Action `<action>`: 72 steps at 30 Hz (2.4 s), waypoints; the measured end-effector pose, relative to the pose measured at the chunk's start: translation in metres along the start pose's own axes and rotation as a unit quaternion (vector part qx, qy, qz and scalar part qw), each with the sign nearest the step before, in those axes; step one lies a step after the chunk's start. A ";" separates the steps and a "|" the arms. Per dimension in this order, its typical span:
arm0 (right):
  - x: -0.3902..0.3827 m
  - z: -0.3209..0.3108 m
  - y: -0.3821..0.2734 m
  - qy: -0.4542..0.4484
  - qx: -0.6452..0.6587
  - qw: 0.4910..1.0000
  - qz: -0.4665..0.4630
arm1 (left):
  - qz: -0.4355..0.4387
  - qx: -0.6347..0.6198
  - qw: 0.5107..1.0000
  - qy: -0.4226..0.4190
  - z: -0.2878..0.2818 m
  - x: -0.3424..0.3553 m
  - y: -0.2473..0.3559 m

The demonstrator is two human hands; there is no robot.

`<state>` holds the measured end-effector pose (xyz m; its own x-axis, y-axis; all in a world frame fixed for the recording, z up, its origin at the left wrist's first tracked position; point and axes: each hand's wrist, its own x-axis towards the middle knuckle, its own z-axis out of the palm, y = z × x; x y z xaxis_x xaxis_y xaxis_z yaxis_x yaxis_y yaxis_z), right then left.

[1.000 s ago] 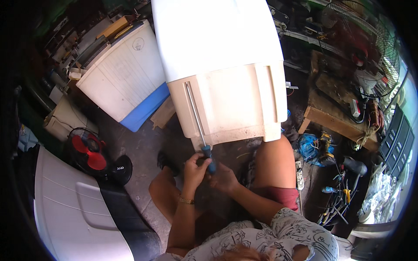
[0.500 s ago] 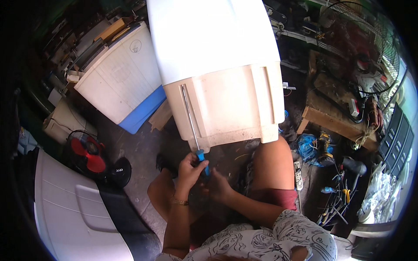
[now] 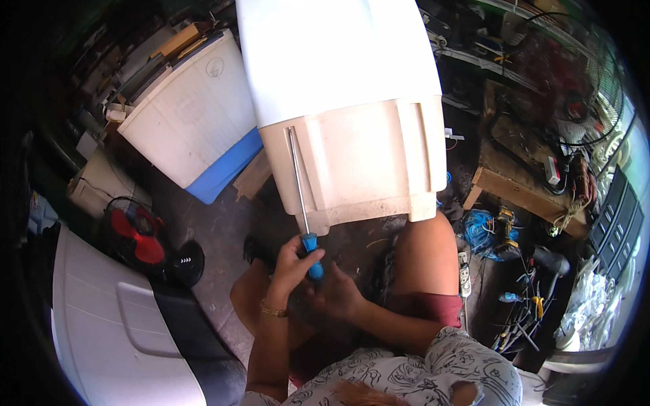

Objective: The person unscrews the outer plastic panels and lower base of a small portable washing machine using a screwdriver, then lifts and turns the unit to access the internal motor and wiring components.

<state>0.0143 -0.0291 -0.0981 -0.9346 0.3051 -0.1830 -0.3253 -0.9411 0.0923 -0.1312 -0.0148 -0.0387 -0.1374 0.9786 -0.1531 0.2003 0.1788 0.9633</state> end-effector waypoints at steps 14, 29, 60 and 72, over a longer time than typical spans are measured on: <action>0.004 0.027 -0.004 0.147 0.046 0.984 -0.091 | 0.020 -0.046 0.999 0.011 -0.001 0.012 -0.008; 0.014 -0.012 -0.018 0.009 -0.001 0.999 -0.052 | -0.009 -0.065 0.996 -0.061 -0.003 0.014 -0.015; 0.021 -0.006 -0.022 0.050 0.060 0.993 -0.094 | 0.116 -0.004 0.987 0.114 0.022 0.026 -0.023; 0.021 -0.001 -0.026 0.026 0.149 0.985 -0.088 | 0.084 -0.124 0.972 0.183 -0.026 0.036 -0.057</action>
<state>0.0032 0.0020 -0.1059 -0.8536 0.4444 -0.2719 -0.5170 -0.7871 0.3365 -0.1731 0.0080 -0.0932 -0.4687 0.8816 0.0562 0.0158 -0.0553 0.9983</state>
